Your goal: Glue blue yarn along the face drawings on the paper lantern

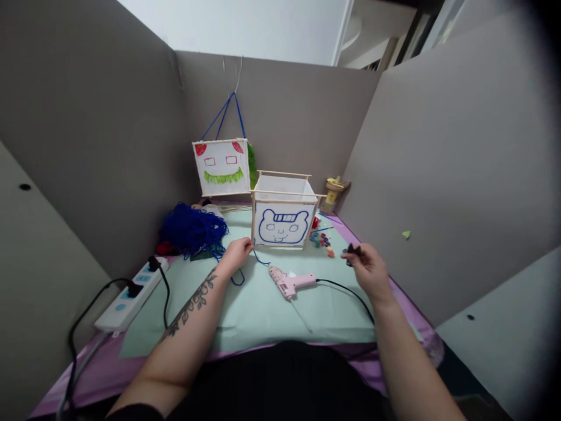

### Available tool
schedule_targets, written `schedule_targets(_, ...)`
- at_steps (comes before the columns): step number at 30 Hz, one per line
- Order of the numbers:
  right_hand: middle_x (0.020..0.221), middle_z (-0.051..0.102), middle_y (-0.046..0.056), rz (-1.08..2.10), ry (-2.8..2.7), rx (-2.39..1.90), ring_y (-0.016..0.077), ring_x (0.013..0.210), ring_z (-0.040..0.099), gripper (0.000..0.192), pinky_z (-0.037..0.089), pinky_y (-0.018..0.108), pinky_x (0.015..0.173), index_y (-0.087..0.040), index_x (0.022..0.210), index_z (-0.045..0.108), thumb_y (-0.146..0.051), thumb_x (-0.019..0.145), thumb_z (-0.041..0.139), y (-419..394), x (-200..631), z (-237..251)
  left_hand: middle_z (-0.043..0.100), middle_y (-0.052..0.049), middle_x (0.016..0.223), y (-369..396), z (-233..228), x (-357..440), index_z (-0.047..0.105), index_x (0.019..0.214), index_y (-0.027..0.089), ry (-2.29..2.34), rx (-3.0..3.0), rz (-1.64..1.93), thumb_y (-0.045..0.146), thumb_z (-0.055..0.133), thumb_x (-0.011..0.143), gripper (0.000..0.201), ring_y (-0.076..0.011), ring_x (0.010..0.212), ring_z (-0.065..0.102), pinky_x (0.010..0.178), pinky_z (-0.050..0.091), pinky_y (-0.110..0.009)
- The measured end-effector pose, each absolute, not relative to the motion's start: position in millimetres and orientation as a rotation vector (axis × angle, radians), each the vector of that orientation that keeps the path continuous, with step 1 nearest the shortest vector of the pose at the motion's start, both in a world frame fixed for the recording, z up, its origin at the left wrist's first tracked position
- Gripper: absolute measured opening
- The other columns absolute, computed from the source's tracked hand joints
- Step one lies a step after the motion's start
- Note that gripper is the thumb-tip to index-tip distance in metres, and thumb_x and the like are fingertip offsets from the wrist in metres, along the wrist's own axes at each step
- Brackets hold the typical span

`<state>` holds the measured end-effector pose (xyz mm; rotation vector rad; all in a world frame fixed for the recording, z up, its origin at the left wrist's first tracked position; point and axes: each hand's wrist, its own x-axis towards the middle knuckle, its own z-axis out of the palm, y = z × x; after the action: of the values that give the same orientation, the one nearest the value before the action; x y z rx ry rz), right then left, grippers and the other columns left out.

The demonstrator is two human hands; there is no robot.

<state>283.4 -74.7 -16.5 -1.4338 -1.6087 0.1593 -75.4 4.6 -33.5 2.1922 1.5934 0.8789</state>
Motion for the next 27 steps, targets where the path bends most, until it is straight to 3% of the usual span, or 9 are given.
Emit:
schedule_targets(5, 0.080, 0.067, 0.004, 0.379, -1.971, -1.247, 0.0177, 0.073, 0.061, 0.034, 0.046, 0.031, 0.075, -0.020, 0.108, 0.060, -0.038, 0.089, 0.039, -65, 211, 6, 0.063, -0.004, 0.076, 4, -30, -71, 0.059, 0.081, 0.018, 1.545, 2.139, 1.116, 0.030, 0.041, 0.086, 0.022, -0.0156, 0.070, 0.055, 0.067, 0.040, -0.025)
schedule_targets(9, 0.118, 0.063, 0.004, 0.360, -2.167, -1.336, 0.0212, 0.107, 0.057, 0.041, 0.044, 0.032, 0.086, -0.024, 0.123, 0.057, -0.035, 0.091, 0.034, -48, 175, 7, 0.062, -0.003, 0.076, 3, -29, -69, 0.058, 0.081, 0.018, 1.505, 2.123, 1.198, 0.030, 0.041, 0.086, 0.021, -0.0147, 0.069, 0.053, 0.067, 0.040, -0.025)
schedule_targets(11, 0.119, 0.063, 0.004, 0.276, -2.254, -1.494, 0.0233, 0.110, 0.055, 0.039, 0.043, 0.032, 0.084, -0.026, 0.118, 0.061, -0.035, 0.090, 0.036, -44, 164, 8, 0.062, -0.002, 0.075, 2, -28, -68, 0.058, 0.080, 0.017, 1.485, 2.109, 1.218, 0.029, 0.042, 0.086, 0.021, -0.0143, 0.068, 0.053, 0.066, 0.039, -0.024)
schedule_targets(18, 0.078, 0.071, 0.006, 0.157, -2.342, -1.804, 0.0230, 0.077, 0.062, 0.031, 0.039, 0.027, 0.062, -0.024, 0.088, 0.073, -0.044, 0.079, 0.051, -38, 136, 14, 0.062, -0.001, 0.073, -2, -23, -64, 0.058, 0.079, 0.017, 1.453, 2.073, 1.234, 0.030, 0.043, 0.086, 0.021, -0.0131, 0.065, 0.052, 0.065, 0.039, -0.023)
schedule_targets(27, 0.073, 0.070, 0.010, 0.169, -2.371, -1.880, 0.0224, 0.072, 0.062, 0.032, 0.038, 0.026, 0.059, -0.019, 0.074, 0.072, -0.044, 0.074, 0.053, -24, 117, 12, 0.061, -0.001, 0.073, -5, -21, -62, 0.057, 0.079, 0.017, 1.414, 2.064, 1.230, 0.031, 0.041, 0.086, 0.022, -0.0128, 0.064, 0.051, 0.063, 0.039, -0.023)
